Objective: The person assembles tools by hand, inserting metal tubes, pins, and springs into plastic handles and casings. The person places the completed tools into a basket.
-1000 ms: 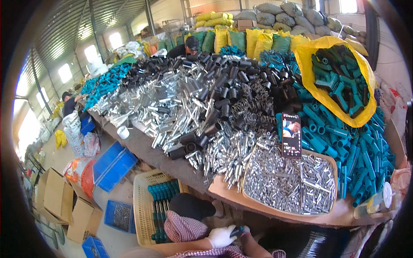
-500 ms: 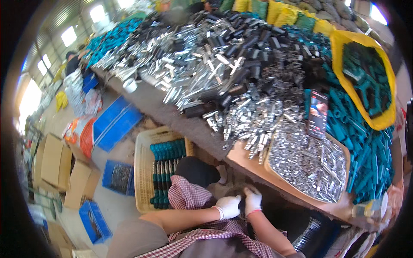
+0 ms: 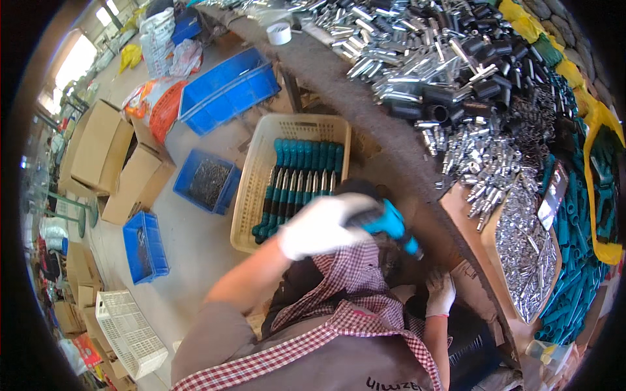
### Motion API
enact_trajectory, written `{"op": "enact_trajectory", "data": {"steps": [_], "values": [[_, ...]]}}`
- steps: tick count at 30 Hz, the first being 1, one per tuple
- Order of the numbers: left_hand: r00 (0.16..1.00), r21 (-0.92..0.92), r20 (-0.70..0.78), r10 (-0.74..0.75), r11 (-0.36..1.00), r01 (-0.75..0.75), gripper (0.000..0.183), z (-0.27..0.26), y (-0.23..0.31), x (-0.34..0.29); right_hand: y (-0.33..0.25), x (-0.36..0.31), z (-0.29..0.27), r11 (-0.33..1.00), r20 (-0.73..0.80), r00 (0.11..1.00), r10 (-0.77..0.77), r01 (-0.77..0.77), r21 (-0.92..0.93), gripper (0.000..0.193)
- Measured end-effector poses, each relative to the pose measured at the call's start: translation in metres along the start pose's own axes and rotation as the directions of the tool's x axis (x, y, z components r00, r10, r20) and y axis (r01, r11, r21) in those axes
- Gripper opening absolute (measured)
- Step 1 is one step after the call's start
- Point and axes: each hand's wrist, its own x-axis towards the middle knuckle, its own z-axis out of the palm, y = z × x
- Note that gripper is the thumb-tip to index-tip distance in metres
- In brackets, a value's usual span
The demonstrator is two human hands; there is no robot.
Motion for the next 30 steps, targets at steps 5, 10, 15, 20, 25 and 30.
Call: {"op": "enact_trajectory", "data": {"steps": [5,10,15,20,25,30], "values": [[0.925,-0.536,-0.177,-0.337,0.821,0.196,0.047,-0.099,-0.034,-0.085,0.025,-0.031,-0.005,0.936,-0.065,0.953,0.296,-0.276,0.22,0.044],[0.913,-0.236,-0.152,-0.379,0.911,0.339,0.05,-0.073,-0.089,-0.079,0.042,-0.019,0.005,-0.249,0.576,0.796,-0.184,0.529,-0.811,0.034],[0.925,-0.024,-0.226,-0.306,0.951,0.308,0.065,-0.033,-0.185,-0.075,0.051,-0.015,0.013,0.951,-0.025,1.0,0.007,-0.015,-0.31,0.027],[0.953,0.393,-0.044,-0.299,0.872,0.292,0.057,0.003,-0.225,-0.038,0.064,-0.011,-0.015,0.948,-0.106,0.991,0.087,-0.115,-0.297,0.031],[0.984,0.386,-0.09,-0.152,0.906,0.175,0.053,-0.014,-0.202,-0.009,0.077,-0.013,-0.019,0.975,-0.329,0.94,0.088,-0.149,-0.163,0.021],[0.894,0.168,-0.408,-0.186,0.947,0.274,0.039,-0.049,-0.193,0.059,0.077,-0.019,-0.013,0.971,-0.309,0.938,0.157,-0.203,-0.123,0.026]]}}
